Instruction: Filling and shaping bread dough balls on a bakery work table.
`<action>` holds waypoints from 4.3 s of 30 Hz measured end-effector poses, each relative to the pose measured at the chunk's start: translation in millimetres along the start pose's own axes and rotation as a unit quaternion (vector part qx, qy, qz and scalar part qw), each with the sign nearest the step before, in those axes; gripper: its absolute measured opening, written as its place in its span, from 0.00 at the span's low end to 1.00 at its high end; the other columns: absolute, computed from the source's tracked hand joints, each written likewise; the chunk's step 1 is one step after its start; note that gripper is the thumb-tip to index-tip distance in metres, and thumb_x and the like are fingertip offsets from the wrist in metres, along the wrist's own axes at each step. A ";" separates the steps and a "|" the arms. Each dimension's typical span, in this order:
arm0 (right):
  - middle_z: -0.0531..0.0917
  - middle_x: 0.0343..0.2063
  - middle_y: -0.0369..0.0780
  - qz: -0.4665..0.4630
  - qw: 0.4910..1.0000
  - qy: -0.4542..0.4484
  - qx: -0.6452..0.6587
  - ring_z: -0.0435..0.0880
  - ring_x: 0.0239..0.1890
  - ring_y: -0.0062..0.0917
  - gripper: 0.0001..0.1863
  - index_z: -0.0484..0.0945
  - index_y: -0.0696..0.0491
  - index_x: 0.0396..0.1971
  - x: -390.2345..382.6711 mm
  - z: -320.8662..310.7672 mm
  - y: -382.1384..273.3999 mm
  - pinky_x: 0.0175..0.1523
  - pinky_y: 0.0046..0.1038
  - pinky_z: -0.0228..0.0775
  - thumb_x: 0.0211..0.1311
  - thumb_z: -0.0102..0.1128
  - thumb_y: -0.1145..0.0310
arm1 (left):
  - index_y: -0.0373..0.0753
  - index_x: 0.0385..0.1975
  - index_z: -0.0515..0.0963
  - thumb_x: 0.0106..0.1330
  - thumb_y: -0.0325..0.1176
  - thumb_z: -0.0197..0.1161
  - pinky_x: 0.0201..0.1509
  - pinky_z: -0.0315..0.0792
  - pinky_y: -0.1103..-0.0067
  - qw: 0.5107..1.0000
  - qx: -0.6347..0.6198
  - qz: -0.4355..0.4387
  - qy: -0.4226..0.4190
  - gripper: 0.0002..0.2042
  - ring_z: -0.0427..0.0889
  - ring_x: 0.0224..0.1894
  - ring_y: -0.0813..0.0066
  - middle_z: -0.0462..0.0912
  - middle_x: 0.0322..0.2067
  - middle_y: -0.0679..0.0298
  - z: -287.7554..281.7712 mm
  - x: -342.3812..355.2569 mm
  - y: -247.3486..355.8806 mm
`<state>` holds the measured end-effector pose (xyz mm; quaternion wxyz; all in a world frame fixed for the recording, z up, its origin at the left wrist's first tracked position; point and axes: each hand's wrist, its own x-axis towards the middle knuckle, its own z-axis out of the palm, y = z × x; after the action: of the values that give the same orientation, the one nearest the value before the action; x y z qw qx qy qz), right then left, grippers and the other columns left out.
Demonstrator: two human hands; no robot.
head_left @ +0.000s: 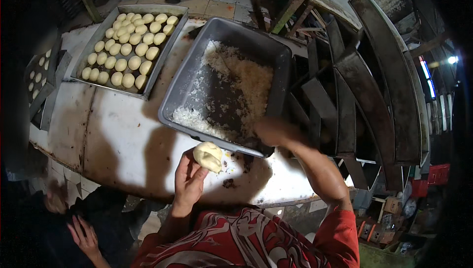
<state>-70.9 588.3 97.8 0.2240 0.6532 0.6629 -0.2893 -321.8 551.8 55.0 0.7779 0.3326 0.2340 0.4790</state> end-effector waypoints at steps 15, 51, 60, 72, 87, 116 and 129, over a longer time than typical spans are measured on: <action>0.71 0.31 0.47 -0.242 0.781 0.535 0.215 0.74 0.32 0.38 0.16 0.77 0.60 0.40 -93.8 110.6 -30.3 0.34 0.28 0.68 0.47 0.54 0.85 | 0.35 0.52 0.67 0.68 0.33 0.49 0.51 0.74 0.77 0.960 -0.192 0.085 0.186 0.15 0.75 0.50 0.70 0.73 0.50 0.59 98.3 -29.6 -74.9; 0.73 0.40 0.45 0.137 0.654 0.711 0.218 0.73 0.40 0.39 0.12 0.76 0.58 0.37 -369.5 394.6 317.9 0.47 0.31 0.66 0.48 0.57 0.80 | 0.30 0.53 0.62 0.66 0.24 0.47 0.56 0.66 0.76 0.970 0.144 -0.120 -0.156 0.16 0.72 0.50 0.67 0.70 0.49 0.53 465.1 -141.4 -462.5; 0.78 0.32 0.51 0.034 0.674 0.616 0.407 0.75 0.38 0.43 0.06 0.76 0.61 0.27 -274.6 421.1 469.1 0.46 0.34 0.68 0.51 0.51 0.77 | 0.34 0.61 0.56 0.59 0.28 0.53 0.65 0.34 0.50 0.734 0.595 0.080 -0.317 0.28 0.48 0.67 0.49 0.55 0.63 0.48 459.2 -114.3 -512.2; 0.74 0.21 0.45 0.021 0.801 0.541 0.255 0.72 0.28 0.39 0.05 0.72 0.54 0.16 -274.8 395.3 481.4 0.35 0.39 0.61 0.45 0.57 0.71 | 0.33 0.46 0.72 0.61 0.24 0.54 0.55 0.66 0.73 0.837 0.522 -0.036 -0.160 0.13 0.75 0.50 0.62 0.77 0.44 0.53 436.1 -146.2 -434.0; 0.69 0.38 0.53 0.063 0.792 0.580 0.179 0.70 0.40 0.47 0.20 0.67 0.59 0.39 -321.5 257.5 629.6 0.44 0.43 0.64 0.51 0.61 0.64 | 0.33 0.40 0.75 0.61 0.21 0.53 0.51 0.69 0.76 0.881 0.439 -0.028 -0.172 0.09 0.78 0.46 0.68 0.80 0.39 0.57 521.8 -117.8 -479.6; 0.78 0.41 0.45 -0.582 0.744 -0.110 0.308 0.76 0.48 0.38 0.13 0.74 0.58 0.41 -439.2 421.1 291.4 0.53 0.33 0.67 0.54 0.56 0.76 | 0.29 0.45 0.72 0.65 0.31 0.52 0.44 0.73 0.80 0.920 -0.032 -0.001 0.391 0.13 0.79 0.38 0.75 0.78 0.38 0.61 382.6 -373.4 -445.5; 0.76 0.36 0.54 -0.121 0.806 0.556 0.163 0.75 0.39 0.50 0.14 0.71 0.61 0.39 -78.3 289.2 101.9 0.45 0.45 0.67 0.62 0.40 0.68 | 0.28 0.55 0.63 0.56 0.13 0.44 0.64 0.59 0.72 0.965 -0.229 -0.033 0.123 0.24 0.68 0.57 0.63 0.70 0.54 0.51 256.6 -373.5 -337.2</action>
<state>10.8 333.0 -70.4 -0.3301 0.6435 0.6906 -0.0052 -108.9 32.2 -6.4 0.8138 0.0758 0.2227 0.5314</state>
